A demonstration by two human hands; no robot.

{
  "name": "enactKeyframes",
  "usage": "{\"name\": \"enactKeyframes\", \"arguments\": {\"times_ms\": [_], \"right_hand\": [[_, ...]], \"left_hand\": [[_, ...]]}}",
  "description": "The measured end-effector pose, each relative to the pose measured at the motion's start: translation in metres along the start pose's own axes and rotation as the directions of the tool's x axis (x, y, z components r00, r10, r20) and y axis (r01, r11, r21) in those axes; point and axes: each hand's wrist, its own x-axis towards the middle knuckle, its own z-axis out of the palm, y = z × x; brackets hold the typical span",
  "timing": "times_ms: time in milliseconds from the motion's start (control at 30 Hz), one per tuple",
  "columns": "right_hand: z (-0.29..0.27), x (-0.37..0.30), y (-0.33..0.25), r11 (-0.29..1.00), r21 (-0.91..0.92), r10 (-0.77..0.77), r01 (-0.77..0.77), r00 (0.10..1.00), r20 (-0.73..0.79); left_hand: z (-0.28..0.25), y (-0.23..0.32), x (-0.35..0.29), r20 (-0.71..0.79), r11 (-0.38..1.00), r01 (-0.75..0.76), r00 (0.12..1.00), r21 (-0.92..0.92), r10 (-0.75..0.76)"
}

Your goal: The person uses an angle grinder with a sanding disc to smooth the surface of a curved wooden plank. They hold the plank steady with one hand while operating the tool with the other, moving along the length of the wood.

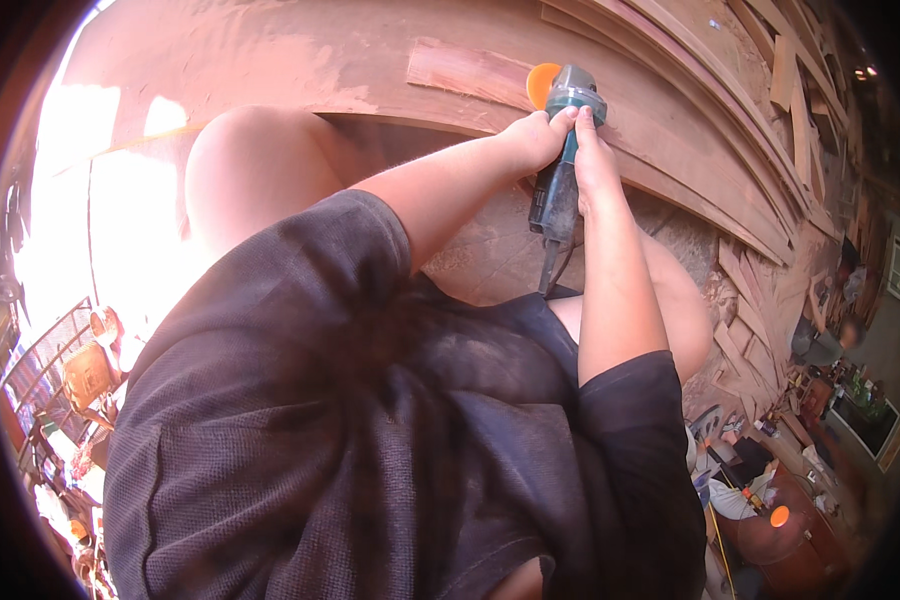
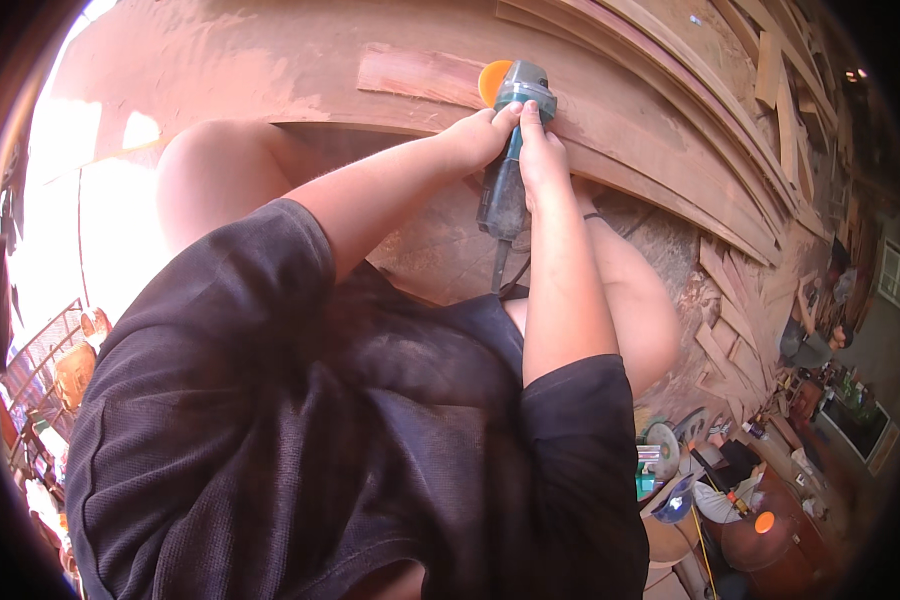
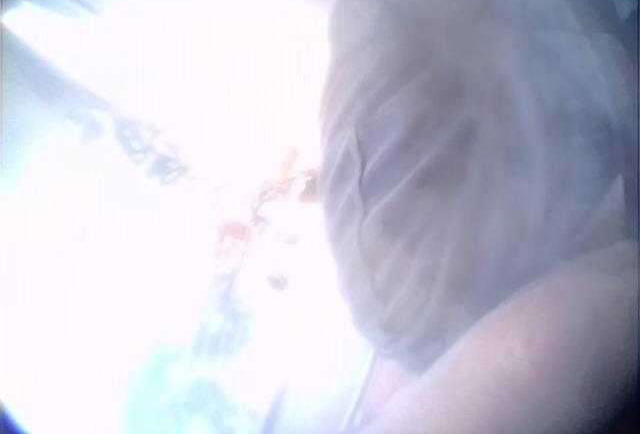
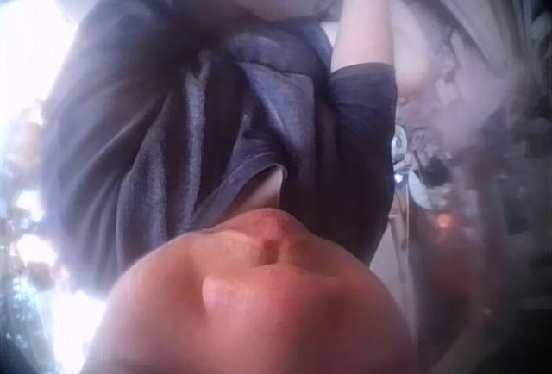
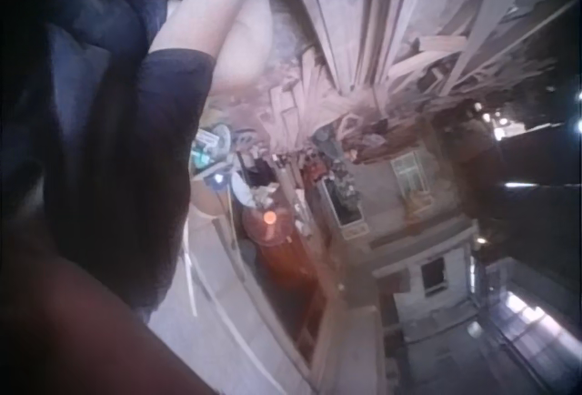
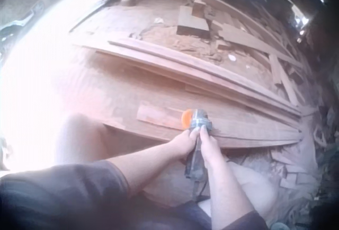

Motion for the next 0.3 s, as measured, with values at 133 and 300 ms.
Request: {"name": "enactKeyframes", "arguments": {"times_ms": [133, 300], "right_hand": [[0.043, 0.017, 0.001, 0.985, -0.157, -0.060, 0.070, 0.996, 0.065], [0.110, -0.010, -0.036, 0.923, -0.368, -0.028, 0.113, 0.973, 0.228]], "left_hand": [[-0.042, -0.028, 0.009, -0.047, 0.996, -0.047, 0.998, -0.076, 0.044], [-0.092, -0.041, -0.037, -0.118, 0.956, -0.003, 0.993, -0.295, -0.033]]}}
